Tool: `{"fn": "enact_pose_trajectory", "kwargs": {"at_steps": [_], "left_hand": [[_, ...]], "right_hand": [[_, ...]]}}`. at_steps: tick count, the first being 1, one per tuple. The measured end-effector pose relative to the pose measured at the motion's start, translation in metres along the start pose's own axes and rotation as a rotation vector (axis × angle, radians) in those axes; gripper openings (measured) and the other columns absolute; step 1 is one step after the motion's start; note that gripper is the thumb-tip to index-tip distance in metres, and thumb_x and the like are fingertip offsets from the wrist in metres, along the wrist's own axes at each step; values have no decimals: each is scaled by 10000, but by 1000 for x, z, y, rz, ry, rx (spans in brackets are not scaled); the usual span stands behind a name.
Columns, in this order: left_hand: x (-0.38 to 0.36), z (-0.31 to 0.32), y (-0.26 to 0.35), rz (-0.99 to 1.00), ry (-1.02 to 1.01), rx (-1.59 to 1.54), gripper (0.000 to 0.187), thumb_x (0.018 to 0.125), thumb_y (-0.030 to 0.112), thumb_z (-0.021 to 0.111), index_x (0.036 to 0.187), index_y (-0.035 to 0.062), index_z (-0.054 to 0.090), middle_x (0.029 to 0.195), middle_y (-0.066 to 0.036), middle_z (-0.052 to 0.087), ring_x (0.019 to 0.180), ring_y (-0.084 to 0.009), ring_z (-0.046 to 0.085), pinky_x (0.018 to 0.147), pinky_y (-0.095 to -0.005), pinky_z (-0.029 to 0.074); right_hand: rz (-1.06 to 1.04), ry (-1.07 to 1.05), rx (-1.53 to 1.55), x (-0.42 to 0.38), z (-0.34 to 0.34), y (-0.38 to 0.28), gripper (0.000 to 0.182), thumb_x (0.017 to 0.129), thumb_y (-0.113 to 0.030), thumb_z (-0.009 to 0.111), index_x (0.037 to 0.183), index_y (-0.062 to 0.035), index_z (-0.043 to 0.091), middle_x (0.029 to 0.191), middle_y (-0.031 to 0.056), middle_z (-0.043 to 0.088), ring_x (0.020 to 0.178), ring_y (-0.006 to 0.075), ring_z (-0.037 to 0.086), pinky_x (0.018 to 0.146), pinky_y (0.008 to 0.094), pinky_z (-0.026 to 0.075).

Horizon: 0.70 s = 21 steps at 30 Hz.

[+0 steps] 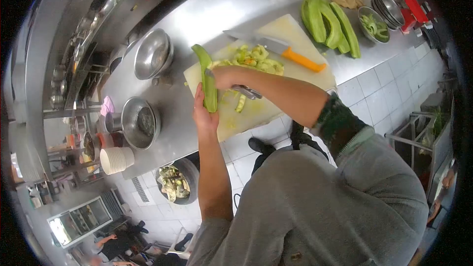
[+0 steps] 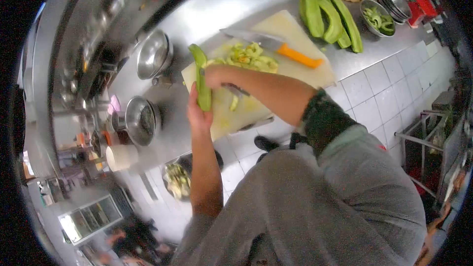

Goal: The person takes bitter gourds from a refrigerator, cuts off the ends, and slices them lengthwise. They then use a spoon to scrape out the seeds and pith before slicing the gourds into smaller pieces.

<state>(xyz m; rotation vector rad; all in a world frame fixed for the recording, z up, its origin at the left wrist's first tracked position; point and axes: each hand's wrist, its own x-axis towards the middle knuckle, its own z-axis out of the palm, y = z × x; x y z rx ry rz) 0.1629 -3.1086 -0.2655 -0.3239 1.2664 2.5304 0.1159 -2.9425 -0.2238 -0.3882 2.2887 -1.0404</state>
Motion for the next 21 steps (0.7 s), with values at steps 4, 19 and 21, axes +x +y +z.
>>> {"fn": "enact_pose_trajectory", "kwargs": {"at_steps": [4, 19, 21], "left_hand": [[-7, 10, 6, 15, 34, 77, 472, 1007, 155, 431, 1459, 22, 394, 1357, -130, 539, 1206, -262, 554, 991, -402, 480], [39, 201, -46, -225, -351, 278, 462, 967, 95, 455, 1414, -12, 410, 1234, -156, 587, 1071, -250, 607, 915, -352, 499], [49, 242, -84, -213, -344, 302, 433, 975, 144, 468, 1382, -3, 450, 1219, -136, 599, 1075, -237, 603, 920, -350, 493]], "right_hand": [[-167, 12, -137, -3, 69, -5, 376, 817, -265, 626, 1023, 49, 626, 834, 212, 685, 692, 294, 662, 586, 434, 502], [-34, 84, 85, -129, 71, 40, 499, 794, -268, 687, 1200, 5, 591, 912, 220, 704, 866, 334, 677, 809, 425, 519], [-227, 252, 135, -126, 76, 59, 498, 813, -263, 673, 1218, 10, 576, 993, 248, 685, 932, 355, 660, 846, 446, 504]]}}
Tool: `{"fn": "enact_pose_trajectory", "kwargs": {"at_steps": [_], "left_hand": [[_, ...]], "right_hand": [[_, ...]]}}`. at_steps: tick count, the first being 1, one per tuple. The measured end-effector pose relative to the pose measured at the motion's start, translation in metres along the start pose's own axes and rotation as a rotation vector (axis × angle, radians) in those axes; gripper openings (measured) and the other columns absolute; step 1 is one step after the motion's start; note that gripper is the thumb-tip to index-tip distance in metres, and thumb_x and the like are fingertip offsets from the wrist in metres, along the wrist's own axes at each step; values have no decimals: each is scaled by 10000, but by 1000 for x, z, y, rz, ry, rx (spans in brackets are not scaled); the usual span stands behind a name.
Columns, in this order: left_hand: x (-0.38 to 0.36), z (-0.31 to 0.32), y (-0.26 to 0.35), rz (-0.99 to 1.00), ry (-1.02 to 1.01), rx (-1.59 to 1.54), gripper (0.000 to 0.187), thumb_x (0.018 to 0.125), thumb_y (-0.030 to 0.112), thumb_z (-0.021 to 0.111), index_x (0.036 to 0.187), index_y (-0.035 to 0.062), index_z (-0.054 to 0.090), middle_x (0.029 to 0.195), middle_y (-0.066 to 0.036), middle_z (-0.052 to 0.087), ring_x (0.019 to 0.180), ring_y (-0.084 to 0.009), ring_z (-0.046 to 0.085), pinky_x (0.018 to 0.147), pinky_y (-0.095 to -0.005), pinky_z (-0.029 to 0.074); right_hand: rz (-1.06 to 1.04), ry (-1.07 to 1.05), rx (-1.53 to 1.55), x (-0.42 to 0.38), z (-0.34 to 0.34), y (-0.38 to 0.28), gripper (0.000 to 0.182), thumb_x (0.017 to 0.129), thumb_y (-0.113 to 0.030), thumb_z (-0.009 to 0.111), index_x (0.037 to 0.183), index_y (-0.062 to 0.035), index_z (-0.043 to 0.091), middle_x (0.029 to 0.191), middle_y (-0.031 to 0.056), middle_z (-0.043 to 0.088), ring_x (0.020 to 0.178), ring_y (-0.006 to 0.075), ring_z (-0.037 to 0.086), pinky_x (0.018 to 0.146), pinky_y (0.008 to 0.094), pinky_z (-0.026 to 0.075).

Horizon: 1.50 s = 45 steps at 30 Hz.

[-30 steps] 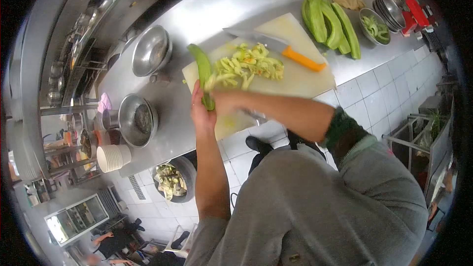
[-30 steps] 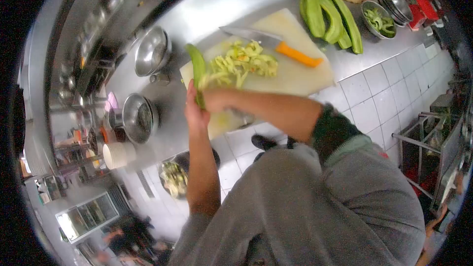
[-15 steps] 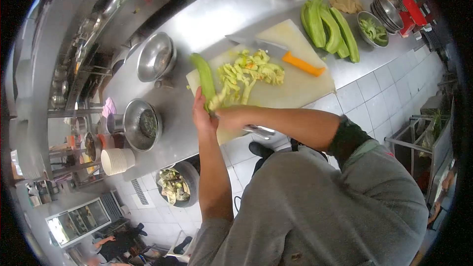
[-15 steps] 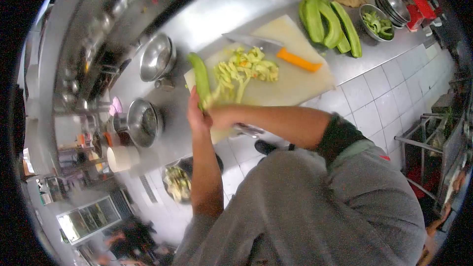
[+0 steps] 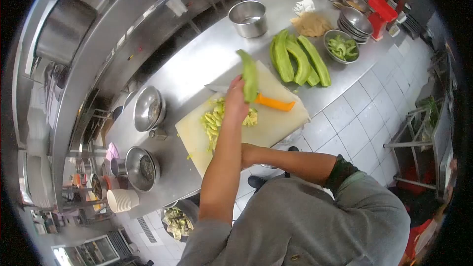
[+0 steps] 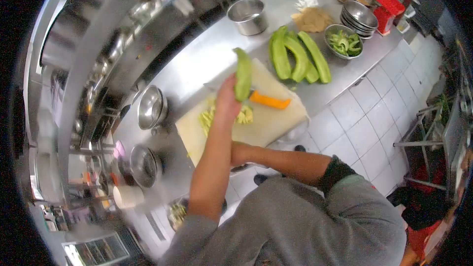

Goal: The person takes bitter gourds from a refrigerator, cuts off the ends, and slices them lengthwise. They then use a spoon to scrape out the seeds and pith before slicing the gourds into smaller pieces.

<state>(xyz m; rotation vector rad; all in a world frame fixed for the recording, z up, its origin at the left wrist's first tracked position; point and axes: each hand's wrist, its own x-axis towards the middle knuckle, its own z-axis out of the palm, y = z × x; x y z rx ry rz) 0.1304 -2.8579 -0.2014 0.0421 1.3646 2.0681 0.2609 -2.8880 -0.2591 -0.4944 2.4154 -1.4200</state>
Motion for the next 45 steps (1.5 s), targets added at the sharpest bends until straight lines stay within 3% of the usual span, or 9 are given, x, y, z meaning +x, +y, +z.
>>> {"fn": "enact_pose_trajectory", "kwargs": {"at_steps": [4, 6, 17, 20, 22, 29, 35, 38, 45], "left_hand": [[-21, 10, 23, 298, 95, 876, 401, 965, 127, 529, 1356, 43, 517, 1258, -185, 574, 1100, -243, 603, 888, -333, 511], [-69, -29, 51, 556, 142, 1042, 390, 951, 118, 570, 1338, 74, 555, 1238, -214, 587, 1112, -251, 604, 899, -322, 498], [-150, -113, 77, 276, 180, 721, 310, 894, 41, 580, 1200, 61, 628, 925, -37, 628, 894, -123, 595, 810, -254, 474], [-162, -85, 97, 140, 310, 975, 243, 882, 46, 590, 1111, 76, 667, 999, -51, 649, 897, -146, 604, 787, -292, 495], [-153, -104, 82, 411, 361, 1026, 245, 871, 65, 612, 1108, 86, 670, 980, -78, 657, 856, -167, 623, 743, -305, 498], [-152, -92, 71, 459, 637, 1565, 262, 868, 137, 642, 1122, 88, 676, 831, -138, 662, 712, -239, 645, 648, -349, 506], [-173, -114, 79, -113, 356, 959, 308, 864, 124, 602, 1160, 65, 662, 937, -126, 690, 756, -241, 662, 703, -364, 526], [-177, -142, 57, 464, 591, 915, 281, 867, 145, 617, 1133, 66, 661, 901, -116, 677, 767, -227, 652, 715, -355, 521], [-227, -228, 140, 340, 40, 1167, 214, 881, 187, 674, 1029, 39, 631, 927, -91, 639, 805, -190, 629, 723, -325, 506]], "right_hand": [[-63, 259, 104, 4, -14, 7, 413, 853, -237, 647, 1181, 6, 582, 1271, 284, 541, 1128, 400, 562, 934, 459, 449], [56, 205, -79, -5, -41, -6, 318, 820, -180, 670, 1090, -39, 582, 1058, 231, 581, 1025, 382, 574, 893, 432, 464], [87, -282, 1118, 26, -85, -32, 421, 886, 30, 505, 1304, -21, 493, 1267, 84, 547, 1114, 193, 576, 942, 352, 508], [73, -319, 995, 37, -88, -33, 484, 874, 43, 495, 1350, -33, 463, 1301, 83, 532, 1140, 196, 568, 943, 353, 505], [99, -317, 938, 39, -94, -32, 526, 866, 43, 494, 1382, -41, 443, 1316, 83, 524, 1141, 195, 570, 938, 344, 506], [94, -252, 484, 32, -101, -46, 195, 883, -69, 531, 1076, -38, 545, 1141, 123, 584, 989, 210, 618, 818, 355, 514], [-35, 137, -86, 46, -79, -37, 169, 868, -156, 567, 940, -3, 557, 900, 198, 587, 808, 321, 605, 723, 434, 458], [36, -57, 26, 55, -86, -58, 163, 860, -142, 594, 959, -15, 571, 895, 161, 611, 848, 275, 613, 759, 391, 470], [81, -378, 182, 109, -40, -126, 145, 815, -47, 643, 928, -16, 558, 898, 58, 607, 862, 153, 641, 774, 307, 518]]}}
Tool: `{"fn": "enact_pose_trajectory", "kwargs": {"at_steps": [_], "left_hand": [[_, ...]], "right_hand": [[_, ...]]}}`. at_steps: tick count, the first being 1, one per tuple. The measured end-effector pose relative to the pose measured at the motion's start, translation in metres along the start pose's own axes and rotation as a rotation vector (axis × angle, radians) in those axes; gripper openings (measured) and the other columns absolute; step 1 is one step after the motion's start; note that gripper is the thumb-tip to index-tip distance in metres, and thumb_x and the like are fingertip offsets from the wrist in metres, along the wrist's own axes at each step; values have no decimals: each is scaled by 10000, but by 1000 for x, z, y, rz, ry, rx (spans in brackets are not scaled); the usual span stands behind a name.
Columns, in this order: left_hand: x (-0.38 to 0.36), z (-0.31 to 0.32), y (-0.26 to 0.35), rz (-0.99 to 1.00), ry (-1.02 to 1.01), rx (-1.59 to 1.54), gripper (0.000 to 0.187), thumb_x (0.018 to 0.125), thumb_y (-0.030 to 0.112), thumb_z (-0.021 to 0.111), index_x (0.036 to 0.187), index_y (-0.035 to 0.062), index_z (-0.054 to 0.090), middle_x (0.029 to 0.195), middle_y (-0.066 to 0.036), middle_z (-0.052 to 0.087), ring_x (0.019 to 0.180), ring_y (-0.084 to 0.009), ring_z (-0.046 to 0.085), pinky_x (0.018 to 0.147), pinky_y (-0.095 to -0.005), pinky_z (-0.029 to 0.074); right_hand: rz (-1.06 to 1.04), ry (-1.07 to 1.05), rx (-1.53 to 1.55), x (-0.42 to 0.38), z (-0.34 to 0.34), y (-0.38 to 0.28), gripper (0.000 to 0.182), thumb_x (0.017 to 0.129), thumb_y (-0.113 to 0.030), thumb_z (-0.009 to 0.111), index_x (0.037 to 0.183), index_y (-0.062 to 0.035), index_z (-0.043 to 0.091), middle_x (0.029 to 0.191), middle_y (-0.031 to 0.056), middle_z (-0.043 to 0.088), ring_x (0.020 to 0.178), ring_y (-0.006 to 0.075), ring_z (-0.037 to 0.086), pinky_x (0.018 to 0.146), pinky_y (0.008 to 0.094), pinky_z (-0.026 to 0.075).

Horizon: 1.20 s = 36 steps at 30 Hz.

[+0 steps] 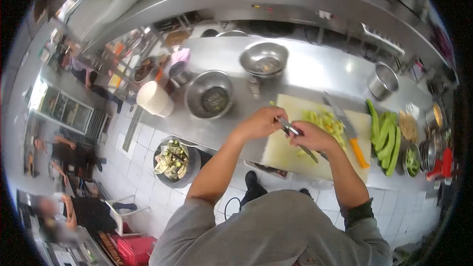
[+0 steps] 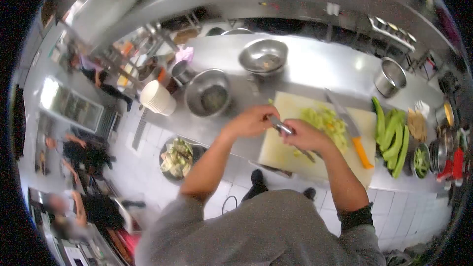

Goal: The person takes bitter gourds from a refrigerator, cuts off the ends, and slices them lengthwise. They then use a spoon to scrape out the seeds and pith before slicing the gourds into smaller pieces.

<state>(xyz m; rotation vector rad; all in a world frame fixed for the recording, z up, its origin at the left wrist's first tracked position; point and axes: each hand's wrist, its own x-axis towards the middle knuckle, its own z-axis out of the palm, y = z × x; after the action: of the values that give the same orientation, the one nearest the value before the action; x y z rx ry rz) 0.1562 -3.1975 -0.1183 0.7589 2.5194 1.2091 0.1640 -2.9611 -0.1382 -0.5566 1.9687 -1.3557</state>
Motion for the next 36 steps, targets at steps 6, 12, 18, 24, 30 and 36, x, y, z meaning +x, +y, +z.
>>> {"fn": "enact_pose_trajectory", "kwargs": {"at_steps": [6, 12, 18, 24, 30, 36], "left_hand": [[-72, -152, -27, -274, -149, -238, 263, 879, 209, 713, 1031, 10, 632, 805, -55, 665, 725, -128, 649, 682, -286, 527], [-134, -308, -65, -264, 508, 55, 243, 833, 230, 756, 916, 9, 700, 766, -91, 700, 699, -160, 672, 638, -308, 522], [-98, -344, -193, -230, 774, 1019, 172, 827, 193, 696, 822, 21, 692, 769, -155, 697, 720, -299, 683, 646, -401, 527], [-72, -336, -310, -427, 782, 1153, 173, 850, 196, 625, 797, 40, 675, 873, -171, 683, 783, -330, 672, 752, -469, 523], [-62, -340, -333, -407, 469, 835, 360, 812, 340, 708, 946, 5, 721, 927, -220, 695, 853, -320, 691, 807, -448, 528], [-59, -354, -349, -715, 392, 9, 435, 817, 377, 744, 995, -17, 697, 796, -161, 692, 817, -272, 693, 721, -368, 536]], "right_hand": [[-103, 35, -79, 77, 36, -67, 273, 843, -139, 696, 1060, -55, 553, 941, 60, 640, 918, 183, 631, 813, 332, 512], [-164, 427, 53, 84, 45, -76, 308, 861, -95, 692, 1124, -74, 533, 1098, 54, 595, 976, 150, 607, 843, 323, 516], [61, 860, -248, 17, 18, 34, 291, 865, -68, 668, 1118, -59, 525, 1037, 93, 593, 972, 217, 622, 835, 357, 517], [415, 1232, -836, -90, -27, 131, 353, 829, -77, 657, 1153, -51, 519, 1093, 205, 567, 1089, 407, 524, 942, 463, 428], [536, 1160, -762, -122, -26, 161, 337, 840, -110, 653, 1154, -60, 540, 1081, 243, 580, 1002, 430, 560, 860, 475, 455], [447, 1168, -781, -127, -35, 176, 324, 822, -59, 650, 1130, -46, 550, 998, 228, 581, 957, 418, 569, 820, 473, 462]]}}
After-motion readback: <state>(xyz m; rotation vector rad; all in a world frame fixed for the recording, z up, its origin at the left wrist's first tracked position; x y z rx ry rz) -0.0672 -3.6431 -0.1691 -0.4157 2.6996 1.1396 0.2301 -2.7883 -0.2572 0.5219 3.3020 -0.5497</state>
